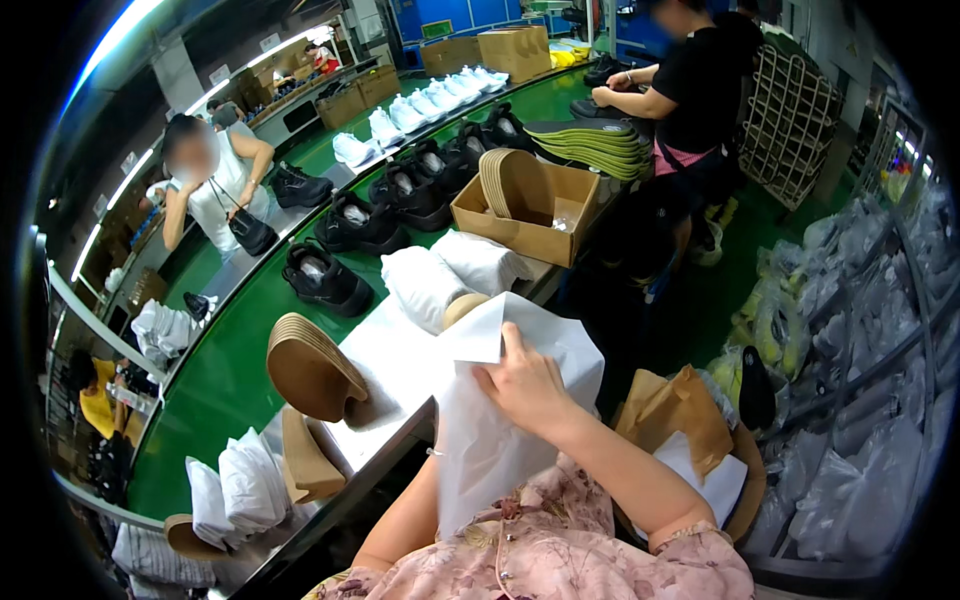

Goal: The person wraps brown shoe inserts in sheets of white paper by hand and kemudian pushes the wrapped inserts into the openings of black shoes on a conveyor belt.

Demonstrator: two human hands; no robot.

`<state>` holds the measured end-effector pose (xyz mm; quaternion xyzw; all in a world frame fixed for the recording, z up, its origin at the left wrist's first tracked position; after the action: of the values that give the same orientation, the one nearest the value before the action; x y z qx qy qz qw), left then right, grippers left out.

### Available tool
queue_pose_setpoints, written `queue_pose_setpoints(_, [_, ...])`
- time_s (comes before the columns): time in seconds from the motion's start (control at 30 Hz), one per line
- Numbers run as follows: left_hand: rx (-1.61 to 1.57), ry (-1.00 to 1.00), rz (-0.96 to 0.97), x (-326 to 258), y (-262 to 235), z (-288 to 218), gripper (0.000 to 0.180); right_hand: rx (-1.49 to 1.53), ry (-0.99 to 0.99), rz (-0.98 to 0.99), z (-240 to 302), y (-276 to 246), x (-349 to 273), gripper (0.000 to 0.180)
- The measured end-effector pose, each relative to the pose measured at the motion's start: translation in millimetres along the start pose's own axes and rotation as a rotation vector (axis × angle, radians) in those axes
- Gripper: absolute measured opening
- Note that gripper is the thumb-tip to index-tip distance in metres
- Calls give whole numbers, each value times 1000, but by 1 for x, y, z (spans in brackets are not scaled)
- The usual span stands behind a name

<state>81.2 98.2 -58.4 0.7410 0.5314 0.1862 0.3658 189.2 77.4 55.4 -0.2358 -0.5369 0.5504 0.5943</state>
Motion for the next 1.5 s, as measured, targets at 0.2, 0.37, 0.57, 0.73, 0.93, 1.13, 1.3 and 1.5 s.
queue_pose_setpoints(0.2, [16, 53, 102, -25, 5, -18, 34, -240, 106, -140, -5, 21, 16, 42])
queue_pose_setpoints(0.37, [-2, 88, 113, -33, -7, -40, 35, -85, 196, -11, 1, 34, 17, 46])
queue_pose_setpoints(0.57, [49, 100, 153, -30, -6, -34, 35, 224, 169, -231, -3, 24, 17, 16])
queue_pose_setpoints(0.73, [102, 111, 162, -31, -10, -39, 35, 255, 218, -202, -10, 30, 20, 11])
queue_pose_setpoints(0.93, [259, 130, 235, -15, -3, -35, 36, 57, 228, -113, -42, 15, 26, 9])
queue_pose_setpoints(1.13, [556, 187, 248, -4, -2, -49, 36, 180, 24, -124, 0, 12, 51, 21])
queue_pose_setpoints(1.3, [-86, -2, 255, -6, -6, -44, 40, 106, -15, -27, 18, 14, 58, 52])
queue_pose_setpoints(1.5, [394, 158, 367, 7, -14, -31, 42, 13, 56, 97, 13, 14, 73, 59])
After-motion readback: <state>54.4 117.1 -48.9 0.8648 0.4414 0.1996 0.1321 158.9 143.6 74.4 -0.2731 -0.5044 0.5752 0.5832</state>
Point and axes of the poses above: each hand's wrist, its own x-axis towards the middle knuckle, its own y-axis out of the palm, z = x × y, the point moved 4 cm from there along x, towards the middle knuckle, and after that the axes turned 7 degrees about -x, right-handed, at the moved point
